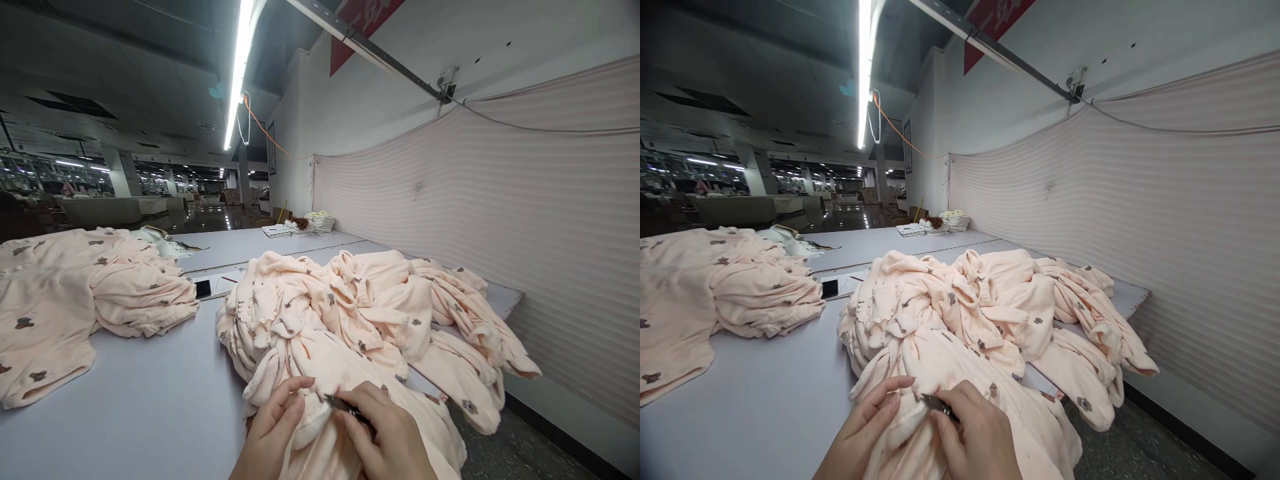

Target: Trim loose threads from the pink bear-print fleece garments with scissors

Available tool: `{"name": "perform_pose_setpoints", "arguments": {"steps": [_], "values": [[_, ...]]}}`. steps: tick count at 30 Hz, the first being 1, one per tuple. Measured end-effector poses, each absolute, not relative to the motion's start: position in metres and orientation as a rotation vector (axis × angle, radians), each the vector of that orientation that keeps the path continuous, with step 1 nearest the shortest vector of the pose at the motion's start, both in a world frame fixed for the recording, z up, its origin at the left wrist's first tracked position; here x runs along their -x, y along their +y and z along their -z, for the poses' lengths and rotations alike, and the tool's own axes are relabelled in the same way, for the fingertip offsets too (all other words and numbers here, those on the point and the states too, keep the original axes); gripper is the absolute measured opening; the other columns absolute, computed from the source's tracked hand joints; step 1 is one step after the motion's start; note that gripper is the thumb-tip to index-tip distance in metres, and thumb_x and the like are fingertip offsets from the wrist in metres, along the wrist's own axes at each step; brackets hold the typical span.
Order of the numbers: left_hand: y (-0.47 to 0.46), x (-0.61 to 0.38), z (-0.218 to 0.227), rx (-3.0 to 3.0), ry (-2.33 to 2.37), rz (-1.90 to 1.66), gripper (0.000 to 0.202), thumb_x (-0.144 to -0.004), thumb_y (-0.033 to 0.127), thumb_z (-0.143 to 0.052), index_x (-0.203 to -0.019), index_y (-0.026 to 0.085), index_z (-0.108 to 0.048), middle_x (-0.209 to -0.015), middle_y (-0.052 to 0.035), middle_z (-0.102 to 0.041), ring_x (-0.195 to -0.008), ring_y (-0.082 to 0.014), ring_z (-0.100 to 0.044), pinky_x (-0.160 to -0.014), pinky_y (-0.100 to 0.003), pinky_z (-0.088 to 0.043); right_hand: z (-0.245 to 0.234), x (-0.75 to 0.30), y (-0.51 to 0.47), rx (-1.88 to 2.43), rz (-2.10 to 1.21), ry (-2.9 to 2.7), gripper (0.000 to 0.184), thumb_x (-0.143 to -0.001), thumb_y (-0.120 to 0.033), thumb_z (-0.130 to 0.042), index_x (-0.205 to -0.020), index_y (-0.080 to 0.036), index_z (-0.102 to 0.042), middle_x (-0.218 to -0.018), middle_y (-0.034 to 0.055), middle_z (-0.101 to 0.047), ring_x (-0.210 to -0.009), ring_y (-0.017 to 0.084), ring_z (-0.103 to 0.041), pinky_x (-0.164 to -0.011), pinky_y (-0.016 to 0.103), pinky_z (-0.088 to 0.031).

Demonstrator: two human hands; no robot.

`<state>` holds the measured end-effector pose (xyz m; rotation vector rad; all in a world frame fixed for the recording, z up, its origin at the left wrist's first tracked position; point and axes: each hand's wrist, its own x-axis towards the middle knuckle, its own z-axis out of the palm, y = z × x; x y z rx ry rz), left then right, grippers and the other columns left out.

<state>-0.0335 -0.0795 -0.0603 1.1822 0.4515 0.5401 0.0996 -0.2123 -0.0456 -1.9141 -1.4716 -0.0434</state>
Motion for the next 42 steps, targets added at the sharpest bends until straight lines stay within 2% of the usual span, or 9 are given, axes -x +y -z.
{"name": "perform_pose_setpoints", "arguments": {"steps": [6, 13, 19, 26, 29, 32, 35, 38, 42], "values": [[-0.083, 0.037, 0.048, -1.276, 0.501, -0.559, 0.045, -0.076, 0.051, -0.061, -0.109, 0.021, -0.061, -0.086, -0.0023, -0.066, -0.086, -0.0217, -0.06, -0.082, -0.034, -0.047, 0.039, -0.104, -0.216, 1.948, -0.02, -1.454, 0.021, -0.089, -0.025, -0.049, -0.102, -0.026, -0.066, -0.089, 0.0015, -0.067, -0.081, 0.018, -0.066, -0.07, 0.025, -0.05], [-0.086, 0.03, 0.046, -1.192, 0.497, -0.518, 0.049, -0.073, 0.052, -0.064, -0.111, 0.021, -0.06, -0.076, -0.0001, -0.065, -0.068, -0.0166, -0.059, -0.064, -0.028, -0.047, 0.039, -0.105, -0.22, 1.996, 0.118, -1.512, 0.021, -0.089, -0.023, -0.049, -0.104, -0.026, -0.063, -0.093, 0.0015, -0.067, -0.081, 0.018, -0.066, -0.068, 0.025, -0.05], [-0.083, 0.026, 0.055, -1.234, 0.494, -0.537, 0.061, -0.074, 0.053, -0.063, -0.125, 0.021, -0.051, -0.072, 0.0009, -0.066, -0.072, -0.018, -0.062, -0.074, -0.031, -0.048, 0.046, -0.102, -0.219, 2.039, 0.346, -1.613, 0.022, -0.09, -0.023, -0.047, -0.106, -0.025, -0.061, -0.091, 0.004, -0.067, -0.077, 0.02, -0.066, -0.067, 0.028, -0.049], [-0.086, 0.023, 0.059, -1.166, 0.456, -0.483, 0.059, -0.077, 0.05, -0.061, -0.126, 0.021, -0.048, -0.08, -0.0016, -0.067, -0.077, -0.019, -0.062, -0.08, -0.034, -0.047, 0.051, -0.101, -0.219, 1.993, 0.268, -1.495, 0.022, -0.089, -0.023, -0.048, -0.106, -0.026, -0.063, -0.09, 0.0033, -0.067, -0.077, 0.019, -0.066, -0.066, 0.026, -0.049], [-0.084, 0.023, 0.06, -1.377, 0.497, -0.578, 0.052, -0.071, 0.045, -0.065, -0.115, 0.02, -0.056, -0.08, -0.0019, -0.064, -0.076, -0.0193, -0.058, -0.075, -0.032, -0.045, 0.056, -0.109, -0.223, 1.888, 0.103, -1.29, 0.019, -0.089, -0.027, -0.049, -0.099, -0.025, -0.065, -0.09, 0.0029, -0.068, -0.082, 0.019, -0.065, -0.07, 0.026, -0.049], [-0.08, 0.023, 0.054, -1.676, 0.597, -0.839, 0.022, -0.074, 0.037, -0.062, -0.089, 0.021, -0.059, -0.078, -0.0008, -0.056, -0.078, -0.0195, -0.053, -0.074, -0.03, -0.043, 0.064, -0.12, -0.227, 1.751, 0.001, -0.927, 0.018, -0.085, -0.037, -0.056, -0.091, -0.022, -0.063, -0.087, 0.0029, -0.067, -0.084, 0.02, -0.064, -0.074, 0.025, -0.049], [-0.084, 0.015, 0.044, -1.747, 0.506, -0.899, 0.016, -0.082, 0.034, -0.049, -0.093, 0.022, -0.052, -0.08, -0.0004, -0.053, -0.074, -0.0183, -0.054, -0.069, -0.029, -0.043, 0.073, -0.125, -0.225, 1.547, -0.265, -0.674, 0.029, -0.082, -0.05, -0.056, -0.085, -0.02, -0.06, -0.08, 0.0019, -0.066, -0.064, 0.016, -0.06, -0.056, 0.023, -0.047], [-0.094, 0.0, 0.037, -2.111, 0.392, -0.682, 0.014, -0.077, 0.029, -0.054, -0.089, 0.022, -0.058, -0.079, -0.0001, -0.05, -0.065, -0.0165, -0.052, -0.065, -0.029, -0.04, 0.077, -0.125, -0.222, 1.339, -0.498, -0.612, 0.037, -0.08, -0.054, -0.058, -0.087, -0.019, -0.058, -0.085, 0.0039, -0.066, -0.053, 0.011, -0.054, -0.045, 0.02, -0.04], [-0.082, -0.003, 0.031, -2.036, 0.401, -0.737, 0.016, -0.081, 0.032, -0.054, -0.072, 0.021, -0.06, -0.096, -0.0047, -0.054, -0.092, -0.021, -0.054, -0.081, -0.031, -0.041, 0.083, -0.126, -0.226, 1.331, -0.358, -0.545, 0.029, -0.076, -0.047, -0.065, -0.08, -0.019, -0.06, -0.077, 0.0019, -0.063, -0.074, 0.017, -0.058, -0.067, 0.023, -0.046]]}}
